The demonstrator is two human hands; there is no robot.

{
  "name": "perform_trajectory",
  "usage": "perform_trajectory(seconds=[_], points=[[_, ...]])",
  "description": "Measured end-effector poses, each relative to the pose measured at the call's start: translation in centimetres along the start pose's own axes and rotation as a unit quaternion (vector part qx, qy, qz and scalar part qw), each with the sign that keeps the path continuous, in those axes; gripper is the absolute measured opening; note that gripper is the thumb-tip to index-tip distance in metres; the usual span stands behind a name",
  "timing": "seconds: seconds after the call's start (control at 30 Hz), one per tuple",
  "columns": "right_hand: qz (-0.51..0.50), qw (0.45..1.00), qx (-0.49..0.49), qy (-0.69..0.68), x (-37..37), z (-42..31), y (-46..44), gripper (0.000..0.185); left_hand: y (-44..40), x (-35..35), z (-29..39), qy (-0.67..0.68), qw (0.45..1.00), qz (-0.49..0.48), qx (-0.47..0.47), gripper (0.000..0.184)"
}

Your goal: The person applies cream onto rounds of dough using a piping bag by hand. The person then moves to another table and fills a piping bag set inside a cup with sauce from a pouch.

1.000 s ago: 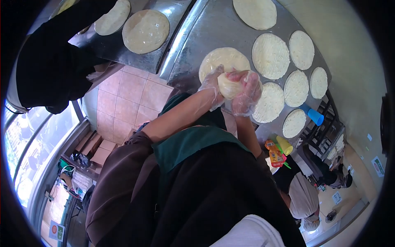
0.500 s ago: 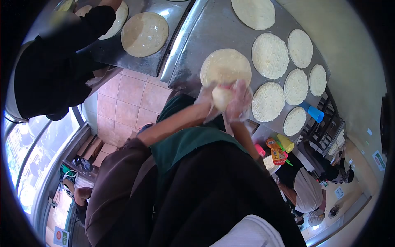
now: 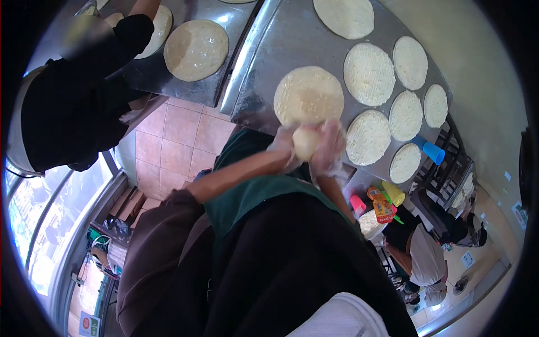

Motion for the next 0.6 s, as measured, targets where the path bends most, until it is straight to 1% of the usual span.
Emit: perform_trajectory(seconds=[0.03,0.07,0.13,0.23,0.27,0.33,0.43,0.47,0.53,0.6], points=[[-0.009,0.999,0.016,0.031,0.1,-0.4,-1.5,0.042,0.4,-1.1,1.9,0.129,0.986,-0.006,0.107,0.032],[-0.004,0.998,0.031,0.061,-0.6,-1.3,-3.0,0.043,-4.6,0.2,0.3,0.076,0.993,0.006,0.086,0.032],[0.003,0.991,0.061,0.12,-1.9,-3.2,-5.3,0.044,-5.3,-3.3,4.7,0.094,0.988,-0.034,0.115,0.031],[0.018,0.998,0.028,0.061,-1.0,-1.9,-3.2,0.049,-5.3,-0.2,0.1,0.072,0.989,0.011,0.129,0.032],[0.029,0.996,0.024,0.084,-0.5,-1.3,-1.7,0.049,-2.0,-0.3,0.1,0.087,0.992,-0.004,0.089,0.032],[0.049,0.99,0.021,0.131,0.3,-0.5,0.6,0.05,2.2,-1.2,0.2,0.231,0.961,0.025,0.152,0.031],[0.036,0.998,-0.022,0.038,-0.4,-1.9,-0.9,0.047,0.8,-2.5,2.1,0.136,0.982,-0.014,0.133,0.031],[0.034,0.998,-0.014,0.041,-0.3,-1.6,-2.8,0.045,-2.7,-1.7,1.1,0.08,0.991,-0.03,0.101,0.035],[0.026,0.999,0.006,0.046,-0.2,-1.5,-6.7,0.042,-4.8,-4.3,4.6,-0.021,0.99,0.006,0.14,0.038],[0.052,0.976,0.145,0.157,-0.2,-1.6,-5.5,0.041,-3.8,-4.1,4.1,-0.005,0.992,0.002,0.125,0.039]])
Point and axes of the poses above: each hand's wrist, its own y-axis away from the middle knuckle, its own x-axis out of the back of the hand, z = x × y, the point moved 1 cm from there along -y, towards the middle knuckle, and after that the axes turned 12 degrees about -y, right-handed, at the moved point
